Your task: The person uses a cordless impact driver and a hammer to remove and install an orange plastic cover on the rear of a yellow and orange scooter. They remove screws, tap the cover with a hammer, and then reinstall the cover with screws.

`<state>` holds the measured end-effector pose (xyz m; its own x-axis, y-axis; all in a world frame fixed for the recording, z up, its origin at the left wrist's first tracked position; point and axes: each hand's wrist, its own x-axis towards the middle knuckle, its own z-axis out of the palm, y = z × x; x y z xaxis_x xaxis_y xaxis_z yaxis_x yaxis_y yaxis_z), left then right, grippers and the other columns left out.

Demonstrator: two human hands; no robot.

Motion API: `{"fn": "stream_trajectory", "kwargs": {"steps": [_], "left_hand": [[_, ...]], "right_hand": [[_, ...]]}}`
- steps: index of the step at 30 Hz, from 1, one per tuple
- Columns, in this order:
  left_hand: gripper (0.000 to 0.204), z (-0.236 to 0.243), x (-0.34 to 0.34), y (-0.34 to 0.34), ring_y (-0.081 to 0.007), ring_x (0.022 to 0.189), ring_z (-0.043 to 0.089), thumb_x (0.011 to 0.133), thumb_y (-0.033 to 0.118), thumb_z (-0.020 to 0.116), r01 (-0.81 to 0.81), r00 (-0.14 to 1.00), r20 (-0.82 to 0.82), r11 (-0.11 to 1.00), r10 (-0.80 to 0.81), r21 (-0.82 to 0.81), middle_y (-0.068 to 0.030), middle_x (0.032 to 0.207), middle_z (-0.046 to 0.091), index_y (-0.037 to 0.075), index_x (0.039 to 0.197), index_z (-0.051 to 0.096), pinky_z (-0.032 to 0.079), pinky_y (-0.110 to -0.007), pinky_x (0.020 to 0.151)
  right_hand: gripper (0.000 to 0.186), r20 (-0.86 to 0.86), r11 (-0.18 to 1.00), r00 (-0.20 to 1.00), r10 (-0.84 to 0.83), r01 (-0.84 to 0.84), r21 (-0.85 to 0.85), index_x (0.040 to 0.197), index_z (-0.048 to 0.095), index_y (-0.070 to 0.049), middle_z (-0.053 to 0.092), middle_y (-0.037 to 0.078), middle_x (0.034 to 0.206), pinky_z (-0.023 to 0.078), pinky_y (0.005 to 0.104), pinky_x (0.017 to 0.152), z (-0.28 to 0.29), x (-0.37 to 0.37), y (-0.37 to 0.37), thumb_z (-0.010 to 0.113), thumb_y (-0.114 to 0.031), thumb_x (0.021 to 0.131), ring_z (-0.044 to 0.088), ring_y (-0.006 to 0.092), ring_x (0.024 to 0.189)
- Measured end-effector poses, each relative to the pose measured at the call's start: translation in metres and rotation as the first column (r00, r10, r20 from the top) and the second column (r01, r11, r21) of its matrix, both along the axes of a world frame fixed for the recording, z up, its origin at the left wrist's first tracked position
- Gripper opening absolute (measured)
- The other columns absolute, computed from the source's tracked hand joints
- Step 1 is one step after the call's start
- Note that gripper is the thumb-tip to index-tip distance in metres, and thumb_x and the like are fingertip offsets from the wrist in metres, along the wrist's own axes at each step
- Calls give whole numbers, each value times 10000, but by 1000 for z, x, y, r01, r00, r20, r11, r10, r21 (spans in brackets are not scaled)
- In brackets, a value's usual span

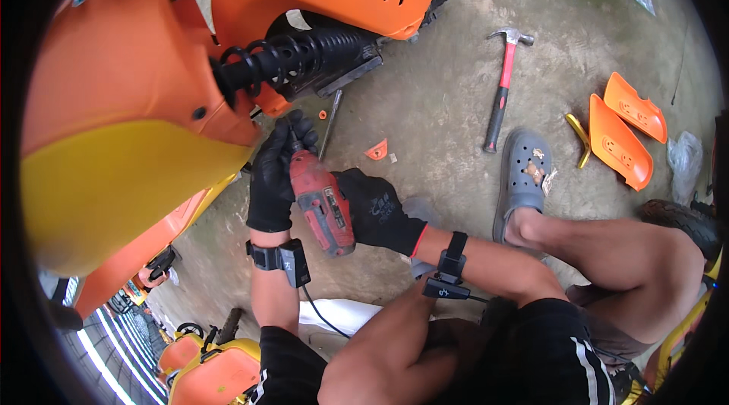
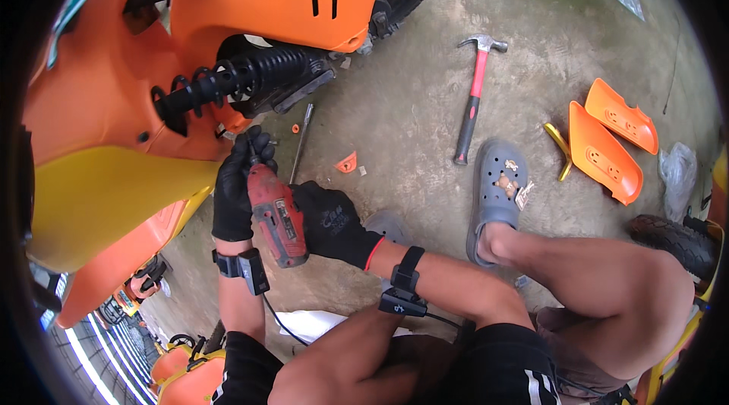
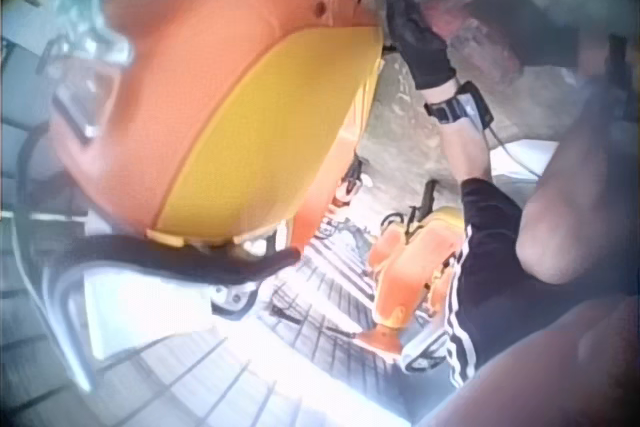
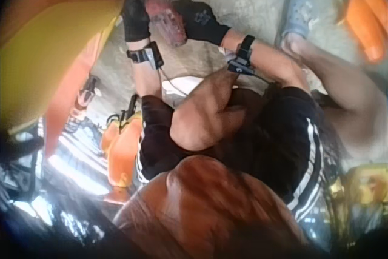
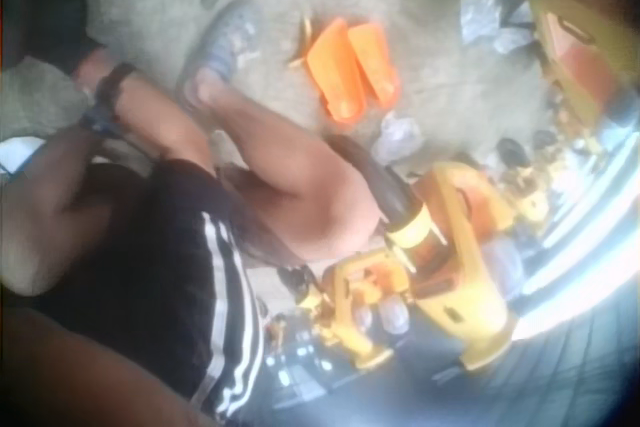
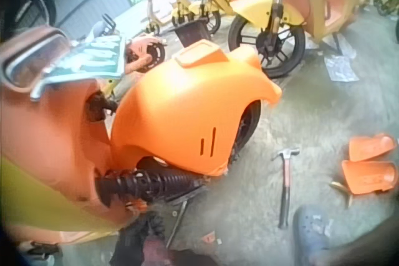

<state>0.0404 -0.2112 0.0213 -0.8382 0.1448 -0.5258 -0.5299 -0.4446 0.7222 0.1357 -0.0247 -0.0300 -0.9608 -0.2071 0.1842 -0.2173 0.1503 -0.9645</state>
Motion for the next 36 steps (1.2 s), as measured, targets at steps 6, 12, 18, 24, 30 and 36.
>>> {"fn": "stream_trajectory", "kwargs": {"steps": [6,12,18,24,30,36], "left_hand": [[346,20,-6,10,-194,886,651,1044,252,523,-122,989,81,991,126,-57,-74,1004,691,24,1300,565,535,-347,830],[341,29,3,21,-186,851,632,1048,239,524,-161,985,50,987,162,-28,-67,1012,679,15,1304,547,529,-323,773],[401,36,15,32,-216,952,639,1052,271,512,-177,984,-45,913,173,-368,-124,1154,651,-4,1344,530,533,-330,833],[625,77,70,63,-222,1143,596,935,255,645,55,981,-2,284,-196,-957,-136,1306,583,2,1462,424,451,-353,1017],[700,84,79,51,-213,1159,583,858,188,705,103,943,73,76,-325,-992,-131,1306,589,-3,1468,418,433,-354,1027],[686,96,47,63,-254,1162,608,889,247,699,116,818,182,-153,-546,-981,-175,1320,613,-16,1460,423,450,-358,1019]], "right_hand": [[591,-94,996,993,-68,62,-69,1197,593,-95,612,98,940,530,433,701,-4,-13,-10,811,-349,710,667,306,836],[550,50,998,999,-8,11,-57,1157,587,-98,602,80,960,513,434,710,-5,-10,-19,802,-323,704,656,296,812],[515,71,995,993,-90,93,-42,1144,571,-93,555,87,948,484,417,728,-1,-7,-28,763,-271,701,616,283,820],[395,87,978,979,-182,171,119,1145,565,-81,526,70,935,449,371,764,17,-4,-42,650,-248,797,564,248,879],[336,211,969,948,-239,218,120,1085,557,-109,520,80,899,430,408,691,21,1,-74,659,-267,806,568,255,807],[294,414,997,908,-61,71,-10,997,547,-114,529,107,856,417,431,642,29,5,-92,685,-268,788,576,280,748]]}}
